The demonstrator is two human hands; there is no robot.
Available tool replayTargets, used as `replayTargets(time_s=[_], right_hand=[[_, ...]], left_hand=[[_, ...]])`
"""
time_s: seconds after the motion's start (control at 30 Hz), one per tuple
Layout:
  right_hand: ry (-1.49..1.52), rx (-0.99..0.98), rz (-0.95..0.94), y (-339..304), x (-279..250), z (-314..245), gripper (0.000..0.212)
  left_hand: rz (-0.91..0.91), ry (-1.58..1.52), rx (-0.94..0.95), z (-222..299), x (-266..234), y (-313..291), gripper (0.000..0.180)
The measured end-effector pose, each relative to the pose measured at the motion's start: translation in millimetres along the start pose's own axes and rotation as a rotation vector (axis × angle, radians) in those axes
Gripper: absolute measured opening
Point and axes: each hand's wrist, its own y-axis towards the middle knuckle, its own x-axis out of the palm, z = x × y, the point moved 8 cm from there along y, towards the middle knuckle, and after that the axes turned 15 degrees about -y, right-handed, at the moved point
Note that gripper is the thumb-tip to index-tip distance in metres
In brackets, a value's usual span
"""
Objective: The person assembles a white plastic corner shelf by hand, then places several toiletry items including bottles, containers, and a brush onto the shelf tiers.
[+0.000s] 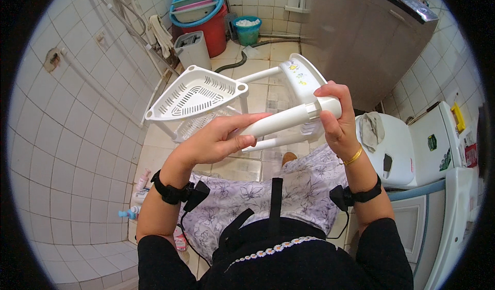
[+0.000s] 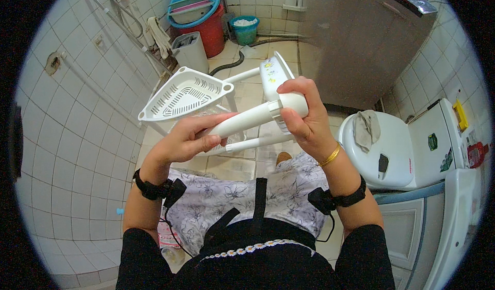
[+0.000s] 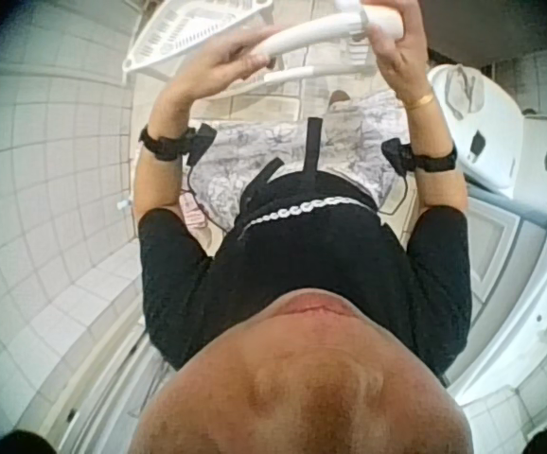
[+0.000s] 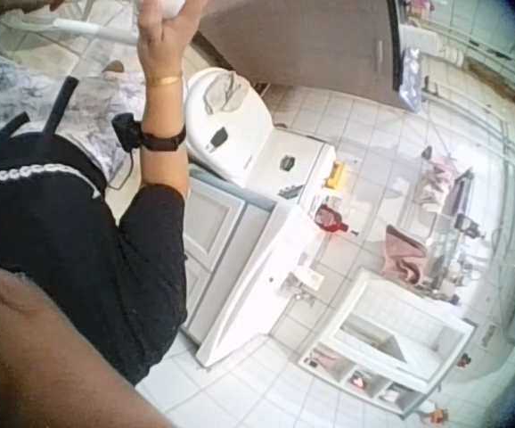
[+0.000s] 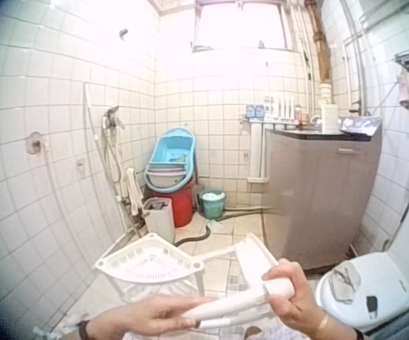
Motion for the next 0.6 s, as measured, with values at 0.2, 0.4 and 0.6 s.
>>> replayTargets(time_s=[0.2,0.4,0.6], right_hand=[[-0.017,-0.059,0.0,5,-2,-19,0.043],[-0.084,-0.098,-0.011,2,-7,-17,0.047],[-0.106,-0.04,0.048,3,-16,-22,0.048]], left_hand=[[-0.025,-0.202,-0.094,-2,5,-6,0.071],[-0.031,-0.053,-0.023,2,16,-2,0.066],[0.127,0.41,0.313,18,33,-3,0.058]])
